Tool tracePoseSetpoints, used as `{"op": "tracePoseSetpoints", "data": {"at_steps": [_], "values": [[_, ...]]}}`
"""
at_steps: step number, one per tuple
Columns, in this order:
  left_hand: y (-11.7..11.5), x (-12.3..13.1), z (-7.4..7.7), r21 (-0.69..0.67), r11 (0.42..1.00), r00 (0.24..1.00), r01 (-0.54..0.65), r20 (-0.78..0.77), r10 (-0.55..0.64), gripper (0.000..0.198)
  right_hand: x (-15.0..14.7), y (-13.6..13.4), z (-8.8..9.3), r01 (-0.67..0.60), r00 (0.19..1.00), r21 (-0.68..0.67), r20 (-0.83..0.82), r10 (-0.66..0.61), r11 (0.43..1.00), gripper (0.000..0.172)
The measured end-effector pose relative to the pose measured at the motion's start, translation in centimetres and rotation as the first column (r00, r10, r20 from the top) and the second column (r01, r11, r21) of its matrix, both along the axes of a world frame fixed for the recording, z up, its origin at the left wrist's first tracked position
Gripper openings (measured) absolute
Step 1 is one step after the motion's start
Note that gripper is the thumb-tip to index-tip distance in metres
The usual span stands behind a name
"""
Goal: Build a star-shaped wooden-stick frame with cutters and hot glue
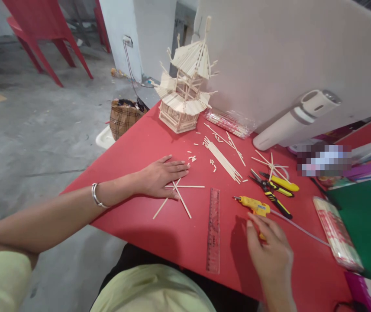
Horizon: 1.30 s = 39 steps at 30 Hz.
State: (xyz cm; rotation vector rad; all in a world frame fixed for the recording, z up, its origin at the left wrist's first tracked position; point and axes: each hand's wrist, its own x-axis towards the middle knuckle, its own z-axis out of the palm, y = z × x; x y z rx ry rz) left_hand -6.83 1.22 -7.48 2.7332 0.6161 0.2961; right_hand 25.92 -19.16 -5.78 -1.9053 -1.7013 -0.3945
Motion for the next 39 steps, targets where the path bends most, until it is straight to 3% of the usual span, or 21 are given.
{"op": "tracePoseSetpoints", "data": {"at_steps": [2, 4, 6, 10, 18, 32, 39], "values": [[0.0, 0.0, 0.0, 0.007, 1.000, 1.000, -0.005, -0.002, 0.005, 0.087, -3.2, 0.3, 0.6, -0.218, 0.974, -0.042, -0.072, 0.214, 0.975, 0.024], [0.0, 0.1, 0.0, 0.010, 1.000, 1.000, -0.011, -0.002, 0.011, 0.088, -6.9, 1.1, 0.9, -0.419, 0.907, -0.103, -0.089, 0.412, 0.902, 0.027], [-0.1, 0.1, 0.0, 0.011, 1.000, 1.000, -0.018, 0.001, 0.018, 0.087, -9.9, 1.8, 0.7, -0.494, 0.869, -0.147, -0.063, 0.490, 0.857, 0.030], [-0.3, 0.1, 0.2, 0.006, 1.000, 1.000, -0.017, -0.005, 0.017, 0.083, -12.1, 2.3, -0.2, -0.492, 0.869, -0.204, -0.046, 0.493, 0.847, 0.031], [-0.3, 0.1, 0.0, -0.014, 1.000, 1.000, -0.014, 0.014, 0.014, 0.083, -11.9, 2.2, -0.7, -0.472, 0.869, -0.251, 0.028, 0.494, 0.845, 0.030], [-0.2, 0.1, 0.2, -0.048, 0.999, 1.000, -0.015, -0.021, 0.014, 0.080, -11.9, 2.6, -0.6, -0.491, 0.865, -0.229, -0.010, 0.502, 0.841, 0.027], [1.2, -0.6, 0.2, -0.121, 0.992, 0.998, 0.033, 0.049, -0.028, 0.045, -12.0, 2.3, -0.8, -0.491, 0.868, -0.226, -0.042, 0.495, 0.842, 0.029]]}}
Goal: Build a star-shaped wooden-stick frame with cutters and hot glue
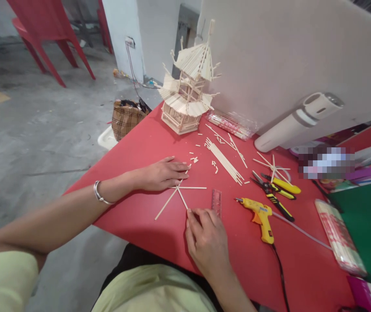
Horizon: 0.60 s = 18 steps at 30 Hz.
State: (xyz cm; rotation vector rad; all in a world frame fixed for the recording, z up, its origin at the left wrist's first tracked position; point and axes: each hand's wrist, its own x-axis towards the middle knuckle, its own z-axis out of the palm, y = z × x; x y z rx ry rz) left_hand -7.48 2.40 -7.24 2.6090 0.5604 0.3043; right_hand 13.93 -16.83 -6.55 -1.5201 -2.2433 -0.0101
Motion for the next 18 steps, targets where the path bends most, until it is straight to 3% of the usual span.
{"op": "tracePoseSetpoints", "data": {"at_steps": [4, 8, 18], "values": [[0.7, -0.4, -0.7, -0.019, 1.000, 0.998, 0.022, 0.052, -0.021, 0.043, -0.1, 0.0, 0.1, -0.005, 1.000, 0.022, 0.005, 0.005, 1.000, 0.029], [0.6, -0.5, -1.2, 0.053, 0.998, 0.997, 0.034, 0.062, -0.037, 0.043, -0.1, 0.0, 0.1, -0.013, 1.000, 0.035, 0.004, 0.013, 0.999, 0.029], [0.0, -1.1, -0.6, 0.126, 0.992, 1.000, 0.014, -0.025, -0.011, 0.044, 0.0, -0.4, -0.4, 0.013, 1.000, 0.017, 0.026, -0.013, 1.000, 0.033]]}}
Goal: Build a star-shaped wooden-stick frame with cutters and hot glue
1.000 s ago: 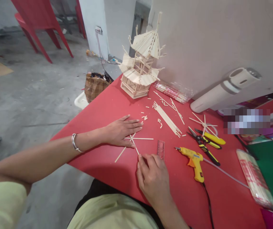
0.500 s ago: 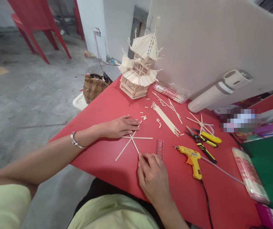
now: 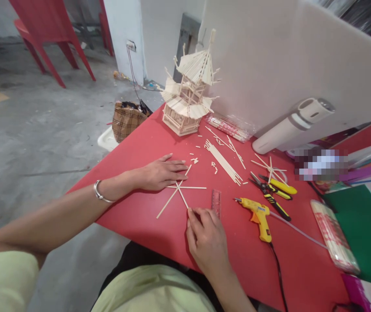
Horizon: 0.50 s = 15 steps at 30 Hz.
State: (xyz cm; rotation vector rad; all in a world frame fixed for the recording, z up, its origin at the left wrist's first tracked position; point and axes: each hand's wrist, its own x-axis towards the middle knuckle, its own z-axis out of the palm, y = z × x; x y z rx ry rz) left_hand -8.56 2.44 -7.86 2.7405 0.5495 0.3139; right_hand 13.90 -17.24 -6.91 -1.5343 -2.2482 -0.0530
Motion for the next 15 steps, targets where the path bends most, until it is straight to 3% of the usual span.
{"op": "tracePoseSetpoints", "data": {"at_steps": [15], "values": [[0.06, 0.03, -0.04, -0.011, 1.000, 0.997, -0.021, -0.080, 0.020, 0.046, 0.30, -0.37, -0.07, 0.010, 1.000, -0.018, 0.018, -0.009, 1.000, 0.034]]}}
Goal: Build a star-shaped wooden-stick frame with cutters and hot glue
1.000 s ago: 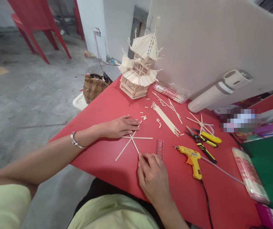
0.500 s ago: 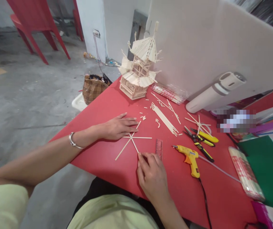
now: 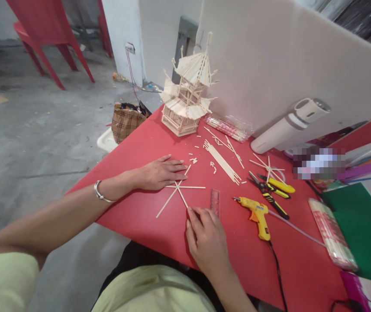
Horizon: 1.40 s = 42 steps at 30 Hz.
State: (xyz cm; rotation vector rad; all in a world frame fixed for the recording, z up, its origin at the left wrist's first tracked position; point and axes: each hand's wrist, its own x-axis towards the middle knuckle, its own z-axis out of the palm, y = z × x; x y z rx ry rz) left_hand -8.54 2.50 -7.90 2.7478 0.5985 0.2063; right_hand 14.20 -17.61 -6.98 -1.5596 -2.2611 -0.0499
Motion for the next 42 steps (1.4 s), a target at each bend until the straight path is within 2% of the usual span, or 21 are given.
{"op": "tracePoseSetpoints", "data": {"at_steps": [8, 10, 11, 12, 14, 16, 18, 20, 22, 27, 28, 30, 32, 35, 37, 38, 40, 42], "values": [[-0.1, 0.1, 0.2, 0.003, 1.000, 1.000, -0.007, -0.018, 0.007, 0.046, 0.4, 0.3, 0.5, -0.011, 1.000, 0.013, -0.025, 0.011, 1.000, 0.036], [-0.1, 0.1, 0.2, 0.004, 1.000, 1.000, -0.004, -0.016, 0.004, 0.047, 2.1, 0.4, 0.6, 0.052, 0.998, 0.046, -0.049, -0.049, 0.998, 0.035], [-0.1, 0.1, 0.2, 0.006, 1.000, 1.000, -0.001, -0.018, 0.001, 0.047, 3.4, 0.5, 0.6, 0.124, 0.991, 0.079, -0.060, -0.120, 0.989, 0.034], [-0.1, 0.0, 0.2, 0.008, 1.000, 1.000, 0.002, -0.019, -0.002, 0.047, 5.0, 0.4, 0.6, 0.235, 0.971, 0.122, -0.058, -0.230, 0.964, 0.033], [-0.1, 0.0, 0.1, 0.016, 1.000, 1.000, 0.008, -0.011, -0.008, 0.047, 8.8, 0.2, 0.5, 0.490, 0.871, 0.171, -0.044, -0.490, 0.855, 0.037], [-0.1, 0.0, 0.0, 0.026, 1.000, 1.000, 0.011, 0.015, -0.012, 0.047, 12.5, -0.2, 0.4, 0.694, 0.714, 0.090, 0.044, -0.699, 0.714, 0.044], [0.0, 0.0, -0.1, 0.034, 0.999, 0.999, 0.012, 0.039, -0.014, 0.047, 15.3, -0.7, 0.3, 0.810, 0.585, -0.078, 0.153, -0.796, 0.581, 0.050], [0.0, -0.1, -0.2, 0.038, 0.999, 0.999, 0.013, 0.048, -0.015, 0.047, 16.8, -0.8, 0.2, 0.831, 0.547, -0.254, 0.215, -0.809, 0.494, 0.054], [0.1, -0.1, -0.3, 0.037, 0.999, 0.998, 0.013, 0.053, -0.015, 0.046, 17.0, -0.6, 0.5, 0.819, 0.543, -0.357, 0.225, -0.809, 0.450, 0.058], [0.3, -0.1, -0.4, 0.029, 0.999, 0.997, 0.020, 0.079, -0.022, 0.047, 14.9, 1.3, 1.5, 0.853, 0.460, -0.393, 0.255, -0.851, 0.344, 0.078], [0.3, -0.1, -0.4, 0.032, 0.999, 0.996, 0.020, 0.083, -0.022, 0.047, 14.8, 1.6, 1.6, 0.861, 0.440, -0.396, 0.268, -0.857, 0.318, 0.080], [0.2, -0.1, -0.4, 0.037, 0.999, 0.996, 0.014, 0.092, -0.017, 0.047, 14.9, 1.8, 1.7, 0.862, 0.419, -0.418, 0.265, -0.869, 0.288, 0.072], [0.1, 0.0, -0.3, 0.028, 1.000, 0.996, 0.007, 0.092, -0.010, 0.047, 14.9, 1.7, 1.7, 0.836, 0.428, -0.453, 0.184, -0.885, 0.310, 0.061], [-0.1, 0.0, -0.2, -0.002, 1.000, 0.997, 0.003, 0.072, -0.003, 0.046, 13.3, 1.3, 2.3, 0.789, 0.476, -0.433, -0.021, -0.879, 0.437, 0.056], [-0.1, 0.1, -0.2, -0.011, 1.000, 0.998, -0.001, 0.063, 0.001, 0.045, 10.7, 1.3, 2.9, 0.793, 0.531, -0.284, -0.111, -0.840, 0.538, 0.059], [-0.1, 0.1, -0.2, -0.011, 1.000, 0.998, -0.002, 0.061, 0.002, 0.045, 9.2, 1.5, 3.1, 0.777, 0.589, -0.187, -0.122, -0.799, 0.601, 0.062], [-0.1, 0.1, -0.3, -0.007, 1.000, 0.998, -0.003, 0.066, 0.003, 0.045, 6.0, 2.1, 3.5, 0.675, 0.735, -0.008, -0.078, -0.673, 0.738, 0.062], [-0.1, 0.1, -0.4, -0.002, 1.000, 0.997, -0.001, 0.077, 0.001, 0.045, 3.6, 3.1, 3.5, 0.529, 0.841, 0.156, 0.031, -0.540, 0.834, 0.053]]}}
